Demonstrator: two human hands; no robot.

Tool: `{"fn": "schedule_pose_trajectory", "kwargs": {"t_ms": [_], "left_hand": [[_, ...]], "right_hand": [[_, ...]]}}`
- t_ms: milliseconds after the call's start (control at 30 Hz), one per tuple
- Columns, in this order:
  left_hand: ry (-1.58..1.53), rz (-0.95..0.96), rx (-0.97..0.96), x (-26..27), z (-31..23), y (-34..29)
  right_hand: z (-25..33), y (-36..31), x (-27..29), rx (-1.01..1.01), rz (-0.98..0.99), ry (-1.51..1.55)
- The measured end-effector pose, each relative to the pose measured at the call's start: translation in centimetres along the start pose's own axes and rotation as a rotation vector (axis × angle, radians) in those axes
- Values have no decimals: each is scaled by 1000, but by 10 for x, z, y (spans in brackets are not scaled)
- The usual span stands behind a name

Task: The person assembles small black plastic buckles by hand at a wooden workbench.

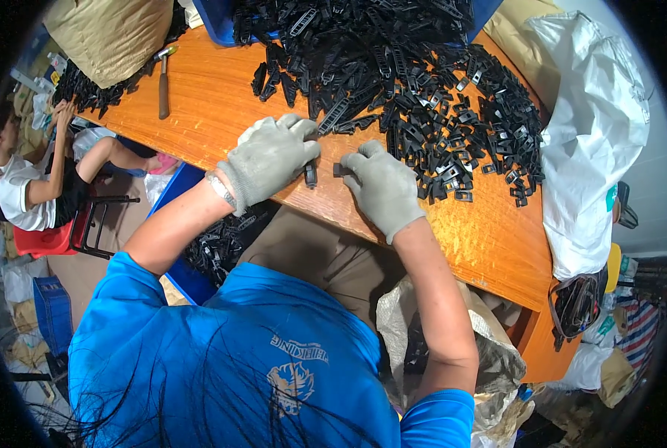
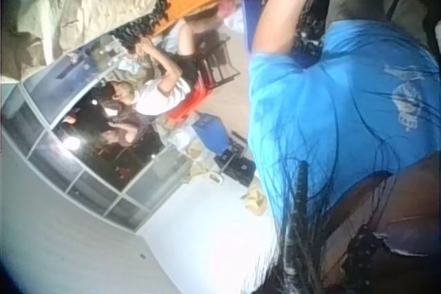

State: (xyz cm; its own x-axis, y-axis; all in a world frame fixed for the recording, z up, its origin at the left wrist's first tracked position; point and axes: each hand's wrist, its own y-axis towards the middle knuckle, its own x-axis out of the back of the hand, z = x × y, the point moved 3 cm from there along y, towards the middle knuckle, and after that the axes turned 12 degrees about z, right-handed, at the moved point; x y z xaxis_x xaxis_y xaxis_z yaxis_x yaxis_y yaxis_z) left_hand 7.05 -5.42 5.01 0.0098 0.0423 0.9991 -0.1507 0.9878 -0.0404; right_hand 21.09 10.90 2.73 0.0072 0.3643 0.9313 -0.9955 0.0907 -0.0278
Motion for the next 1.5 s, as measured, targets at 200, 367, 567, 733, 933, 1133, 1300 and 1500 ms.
{"fn": "schedule_pose_trajectory", "kwargs": {"t_ms": [200,367,567,733,933,1133,1300,1500], "left_hand": [[-128,92,137,-7,2,-16],[-375,-95,198,-27,14,-32],[-444,-157,210,-34,12,-35],[-518,-211,197,-41,20,-42],[-517,-234,209,-41,18,-42],[-525,-251,211,-45,20,-40],[-544,-238,206,-45,20,-39],[-559,-261,217,-43,16,-38]], "right_hand": [[-6,1,-5,-21,-63,-6],[9,-1,-2,-58,-41,109],[28,7,-13,-32,-14,12],[26,9,-13,-4,-23,27],[28,16,-13,-16,-9,41],[26,17,-14,46,-85,73],[23,20,-18,39,-74,70],[24,21,-20,61,-106,-15]]}}
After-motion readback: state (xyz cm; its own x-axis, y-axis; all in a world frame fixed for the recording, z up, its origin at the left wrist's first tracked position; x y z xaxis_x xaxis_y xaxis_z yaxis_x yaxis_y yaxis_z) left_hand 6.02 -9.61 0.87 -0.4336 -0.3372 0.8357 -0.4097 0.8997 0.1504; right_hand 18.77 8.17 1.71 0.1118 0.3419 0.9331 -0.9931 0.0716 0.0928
